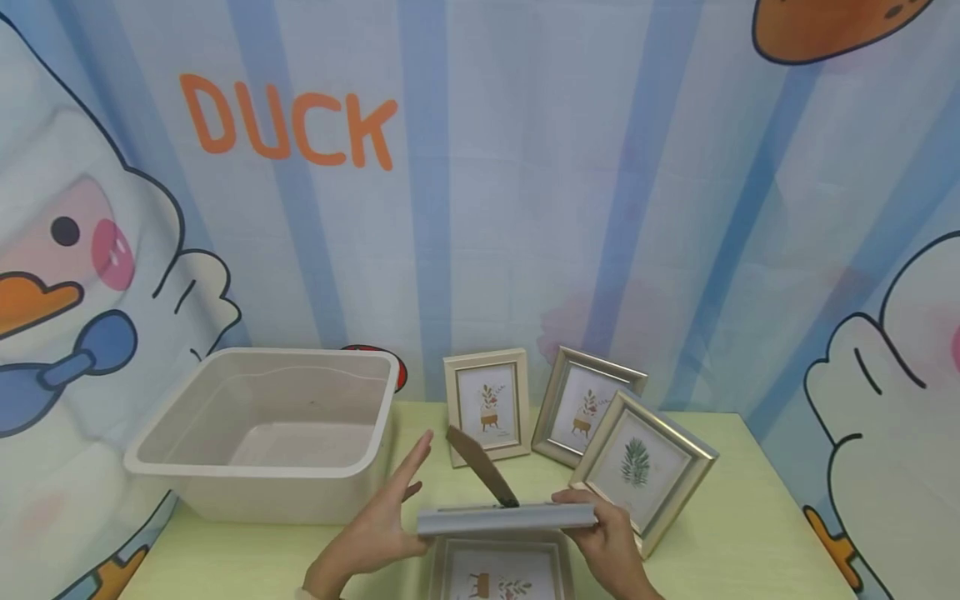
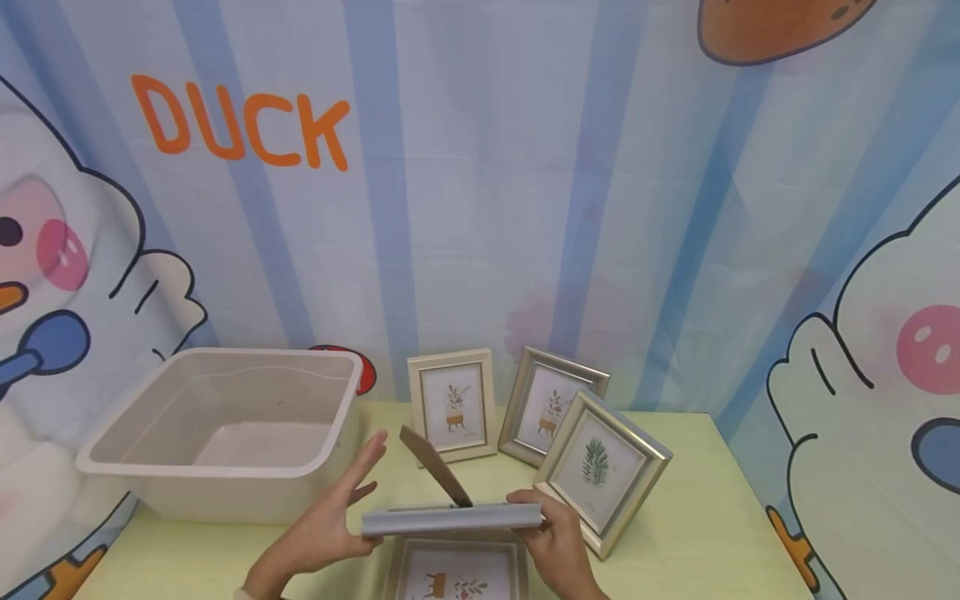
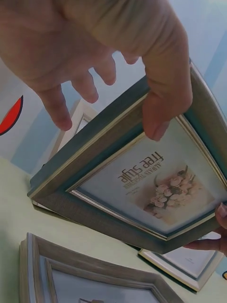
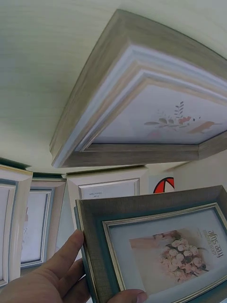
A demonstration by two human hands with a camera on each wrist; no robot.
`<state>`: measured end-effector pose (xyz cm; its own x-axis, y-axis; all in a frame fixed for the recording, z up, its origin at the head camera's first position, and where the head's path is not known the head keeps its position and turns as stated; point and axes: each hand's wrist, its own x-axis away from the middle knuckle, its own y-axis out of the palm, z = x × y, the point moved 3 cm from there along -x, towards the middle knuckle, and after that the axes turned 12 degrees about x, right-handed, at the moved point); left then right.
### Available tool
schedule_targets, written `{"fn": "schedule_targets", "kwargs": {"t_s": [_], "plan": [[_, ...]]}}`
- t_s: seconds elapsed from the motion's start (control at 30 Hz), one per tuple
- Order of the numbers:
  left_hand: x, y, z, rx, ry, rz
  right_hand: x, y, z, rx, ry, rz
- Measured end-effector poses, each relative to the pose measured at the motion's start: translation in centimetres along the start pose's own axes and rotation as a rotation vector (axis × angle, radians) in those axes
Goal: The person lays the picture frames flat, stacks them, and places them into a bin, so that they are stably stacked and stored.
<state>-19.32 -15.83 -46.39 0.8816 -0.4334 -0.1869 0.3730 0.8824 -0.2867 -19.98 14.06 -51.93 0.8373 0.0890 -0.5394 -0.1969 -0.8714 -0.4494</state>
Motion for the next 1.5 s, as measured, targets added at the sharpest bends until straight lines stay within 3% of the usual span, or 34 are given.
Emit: {"fn": "schedule_targets", "kwargs": {"t_s": [0.2, 0.37, 0.6, 0.73, 1.03, 1.17, 1.33, 1.5], "plan": [[0.0, 0.0, 0.6, -0.158, 0.037, -0.059, 0.3, 0.4, 0.2, 0.009, -0.094, 0.028], [0.3, -0.1, 1.1, -0.279, 0.06, -0.075, 0.6, 0.6, 0.3, 0.015, -0.105, 0.03], [0.7, -0.2, 1.2, -0.255, 0.049, -0.041, 0.7, 0.5, 0.0, 0.041, -0.206, 0.147], [0.8, 0.1, 1.6, -0.282, 0.117, -0.016, 0.8, 0.5, 0.1, 0.014, -0.237, 0.183], [1.1, 0.3, 1.8, -0.353, 0.254, 0.064, 1.0, 0.5, 0.2, -0.056, -0.265, 0.178], [1.2, 0.2, 1.6, -0.309, 0.366, 0.098, 1.0, 0.5, 0.3, -0.06, -0.28, 0.207], [1.2, 0.0, 1.0, -0.129, 0.554, 0.113, 0.8, 0.3, 0.3, -0.044, -0.292, 0.285], [1.3, 0.0, 0.6, -0.076, 0.625, 0.119, 0.7, 0.2, 0.2, -0.053, -0.289, 0.291]]}}
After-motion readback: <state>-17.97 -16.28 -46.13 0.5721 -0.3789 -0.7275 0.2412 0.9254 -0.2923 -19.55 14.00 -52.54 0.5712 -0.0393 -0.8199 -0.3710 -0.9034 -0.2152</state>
